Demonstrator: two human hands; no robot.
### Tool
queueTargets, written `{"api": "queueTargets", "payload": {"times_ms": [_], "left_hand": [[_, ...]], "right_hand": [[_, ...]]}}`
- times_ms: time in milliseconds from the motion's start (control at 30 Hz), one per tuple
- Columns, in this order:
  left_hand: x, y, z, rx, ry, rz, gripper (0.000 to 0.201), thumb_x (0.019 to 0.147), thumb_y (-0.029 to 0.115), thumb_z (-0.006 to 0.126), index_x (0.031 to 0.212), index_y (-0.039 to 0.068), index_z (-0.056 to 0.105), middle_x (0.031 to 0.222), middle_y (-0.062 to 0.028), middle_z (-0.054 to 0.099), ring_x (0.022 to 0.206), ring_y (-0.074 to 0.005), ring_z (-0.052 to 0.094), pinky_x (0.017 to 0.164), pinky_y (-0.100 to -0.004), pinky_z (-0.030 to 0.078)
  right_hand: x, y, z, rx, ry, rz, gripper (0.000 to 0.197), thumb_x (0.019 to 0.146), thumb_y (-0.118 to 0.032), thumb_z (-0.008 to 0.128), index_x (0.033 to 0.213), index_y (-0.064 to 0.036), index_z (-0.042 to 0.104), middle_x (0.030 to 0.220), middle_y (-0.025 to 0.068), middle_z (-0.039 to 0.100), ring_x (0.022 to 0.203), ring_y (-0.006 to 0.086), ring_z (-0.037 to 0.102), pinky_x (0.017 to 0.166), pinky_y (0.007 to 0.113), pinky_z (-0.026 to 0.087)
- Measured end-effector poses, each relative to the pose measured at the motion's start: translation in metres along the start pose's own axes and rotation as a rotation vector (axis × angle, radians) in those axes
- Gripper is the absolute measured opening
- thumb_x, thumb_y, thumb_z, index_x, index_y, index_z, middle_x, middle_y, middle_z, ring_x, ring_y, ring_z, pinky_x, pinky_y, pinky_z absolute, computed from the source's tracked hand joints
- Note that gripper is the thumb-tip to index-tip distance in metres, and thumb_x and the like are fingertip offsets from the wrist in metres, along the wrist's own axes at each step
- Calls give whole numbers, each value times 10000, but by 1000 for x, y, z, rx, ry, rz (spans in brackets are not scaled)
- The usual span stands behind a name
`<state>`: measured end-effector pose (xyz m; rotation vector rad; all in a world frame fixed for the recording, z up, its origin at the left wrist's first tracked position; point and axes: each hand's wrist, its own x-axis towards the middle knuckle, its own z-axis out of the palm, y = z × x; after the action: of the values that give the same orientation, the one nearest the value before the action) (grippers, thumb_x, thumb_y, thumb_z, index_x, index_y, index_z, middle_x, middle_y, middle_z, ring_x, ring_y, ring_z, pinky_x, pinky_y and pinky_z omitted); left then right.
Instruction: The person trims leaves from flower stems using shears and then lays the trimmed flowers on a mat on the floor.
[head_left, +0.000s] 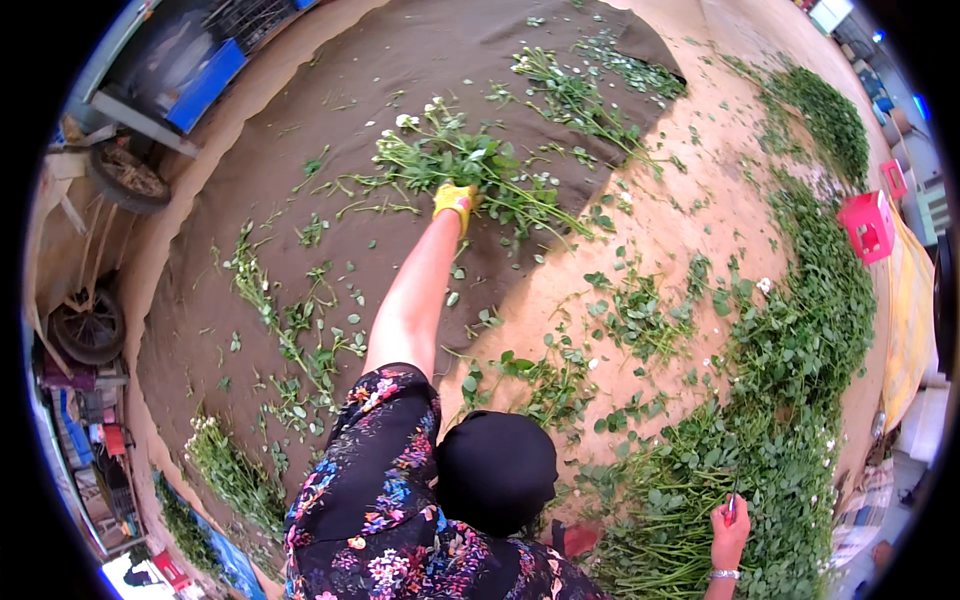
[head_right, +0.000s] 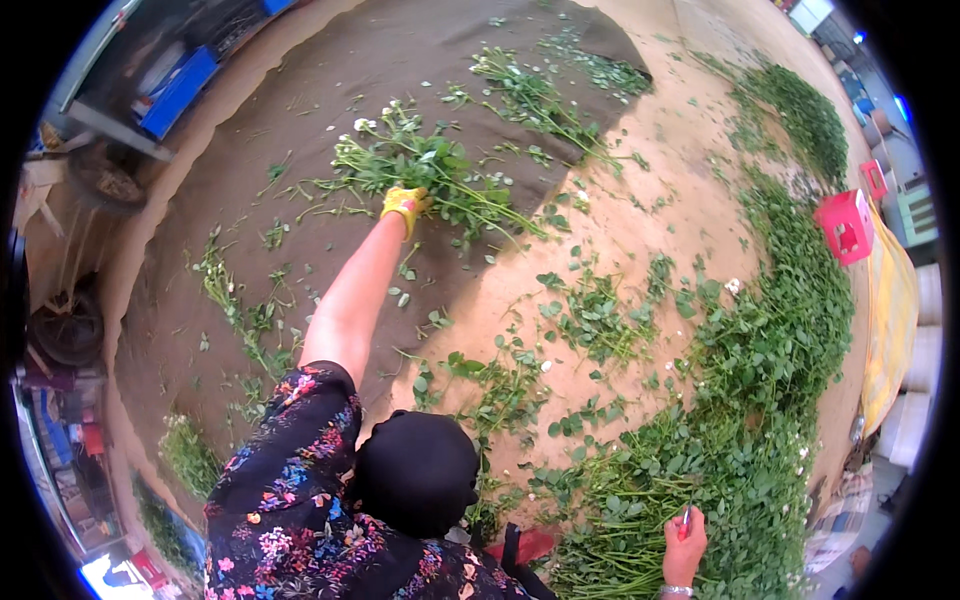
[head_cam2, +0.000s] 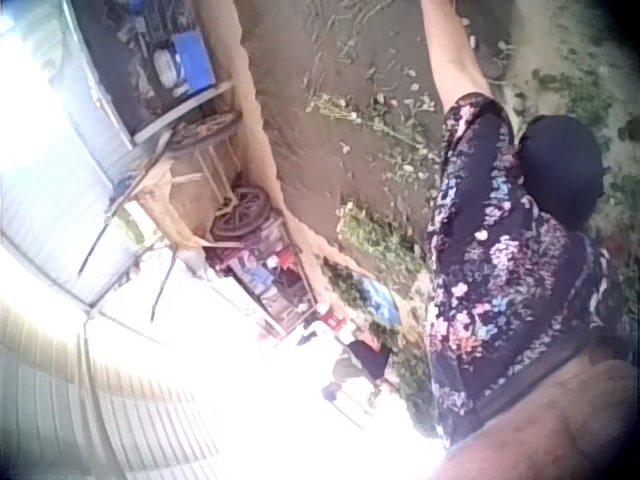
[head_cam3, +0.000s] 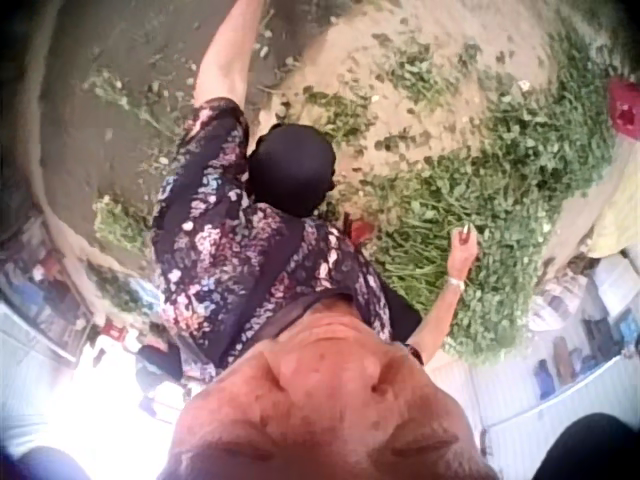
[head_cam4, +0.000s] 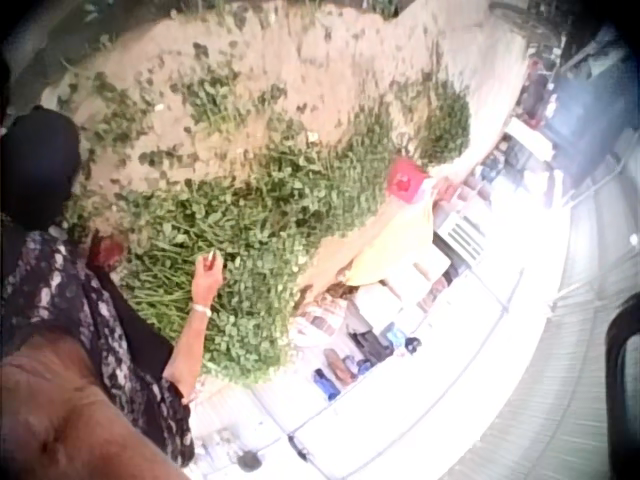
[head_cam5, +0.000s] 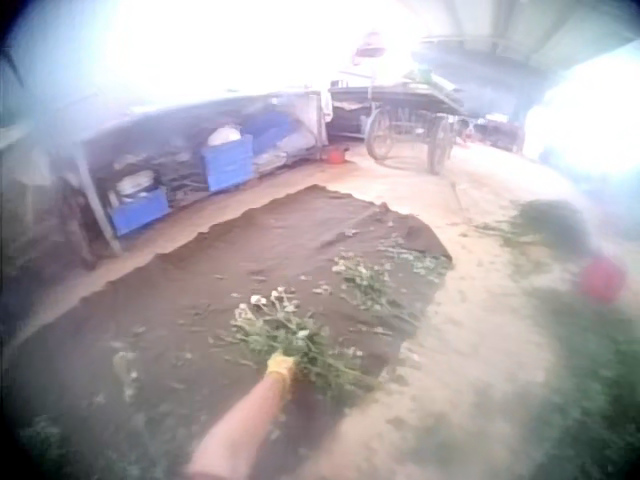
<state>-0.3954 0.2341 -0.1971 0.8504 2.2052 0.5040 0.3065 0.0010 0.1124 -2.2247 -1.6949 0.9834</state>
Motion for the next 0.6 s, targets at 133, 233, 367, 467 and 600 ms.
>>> {"api": "queueTargets", "payload": {"times_ms": [133, 233, 367, 467, 600], "left_hand": [[11, -36, -12, -646, 170, -83, 713, 729, 210, 664, 1371, 33, 409, 1188, -170, 605, 1029, -270, 630, 841, -357, 512], [-33, 9, -6, -220, 392, -67, 755, 719, 275, 671, 1376, 30, 392, 1278, -232, 535, 1200, -347, 512, 1009, -405, 407], [-91, 11, -7, 217, 680, 297, 863, 731, 232, 696, 1457, 68, 260, 1481, -186, 271, 1320, -350, 345, 1078, -392, 316], [-91, 26, 7, 775, 619, 588, 702, 843, 128, 521, 1473, 285, 257, 1514, -90, 243, 1344, -370, 281, 1076, -568, 234], [-87, 67, 21, 1055, 285, 587, 595, 944, 129, 352, 1483, 335, 206, 1539, -59, 210, 1426, -334, 148, 1109, -609, 120]], "right_hand": [[7, -2, -3, 3, -27, -8, 359, 799, -25, 647, 1139, 14, 538, 816, 23, 567, 702, 87, 511, 669, 231, 445], [-9, -3, 1, -8, 24, 34, 360, 793, -23, 650, 1131, 24, 535, 811, 27, 569, 688, 89, 510, 660, 227, 445], [-4, -1, -1, -2, 18, 13, 359, 787, -24, 655, 1119, 34, 533, 811, 34, 572, 697, 93, 518, 665, 227, 448], [-3, -1, 2, -6, 20, 19, 360, 781, -32, 663, 1111, 33, 533, 804, 36, 575, 702, 95, 526, 666, 230, 451], [-1, -5, 3, -17, -6, 36, 355, 777, -46, 665, 1102, 25, 539, 782, 31, 573, 685, 91, 520, 658, 234, 451]]}}
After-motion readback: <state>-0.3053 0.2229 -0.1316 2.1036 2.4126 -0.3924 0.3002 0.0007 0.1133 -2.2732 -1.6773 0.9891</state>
